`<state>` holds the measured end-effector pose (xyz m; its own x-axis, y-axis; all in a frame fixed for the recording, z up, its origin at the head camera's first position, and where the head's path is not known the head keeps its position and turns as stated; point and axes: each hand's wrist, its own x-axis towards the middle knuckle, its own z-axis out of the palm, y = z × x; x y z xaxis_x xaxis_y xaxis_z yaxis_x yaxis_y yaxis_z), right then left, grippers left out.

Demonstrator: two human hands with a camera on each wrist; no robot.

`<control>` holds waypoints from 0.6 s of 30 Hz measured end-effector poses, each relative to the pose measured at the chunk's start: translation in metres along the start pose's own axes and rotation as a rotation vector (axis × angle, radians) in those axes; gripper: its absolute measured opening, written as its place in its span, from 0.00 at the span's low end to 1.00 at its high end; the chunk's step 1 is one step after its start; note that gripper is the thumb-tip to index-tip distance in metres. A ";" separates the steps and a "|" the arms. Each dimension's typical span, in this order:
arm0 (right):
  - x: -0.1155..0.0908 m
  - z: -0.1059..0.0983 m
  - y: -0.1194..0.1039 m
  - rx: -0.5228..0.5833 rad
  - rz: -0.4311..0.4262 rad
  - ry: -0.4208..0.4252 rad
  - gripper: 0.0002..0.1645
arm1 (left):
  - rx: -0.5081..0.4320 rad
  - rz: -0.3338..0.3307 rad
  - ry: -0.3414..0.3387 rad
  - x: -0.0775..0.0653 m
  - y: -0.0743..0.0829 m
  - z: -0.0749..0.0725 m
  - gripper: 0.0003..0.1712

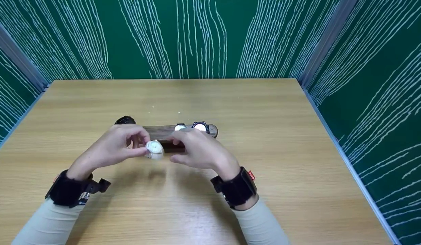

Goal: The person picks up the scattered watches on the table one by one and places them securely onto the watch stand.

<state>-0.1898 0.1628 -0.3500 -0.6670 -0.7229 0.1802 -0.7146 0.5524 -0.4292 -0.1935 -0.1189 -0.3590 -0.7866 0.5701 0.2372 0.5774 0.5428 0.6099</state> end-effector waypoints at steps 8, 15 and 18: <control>0.003 0.000 0.000 0.083 -0.012 0.095 0.21 | -0.009 0.062 0.113 0.001 0.007 0.007 0.11; 0.004 0.003 -0.001 0.096 -0.041 0.128 0.12 | -0.033 0.092 0.126 0.002 0.010 0.012 0.11; 0.004 0.004 -0.001 0.099 -0.047 0.131 0.09 | -0.035 0.088 0.121 0.002 0.010 0.013 0.11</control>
<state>-0.1909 0.1575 -0.3521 -0.6597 -0.6832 0.3130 -0.7257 0.4710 -0.5015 -0.1866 -0.1043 -0.3620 -0.7550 0.5348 0.3793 0.6391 0.4709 0.6082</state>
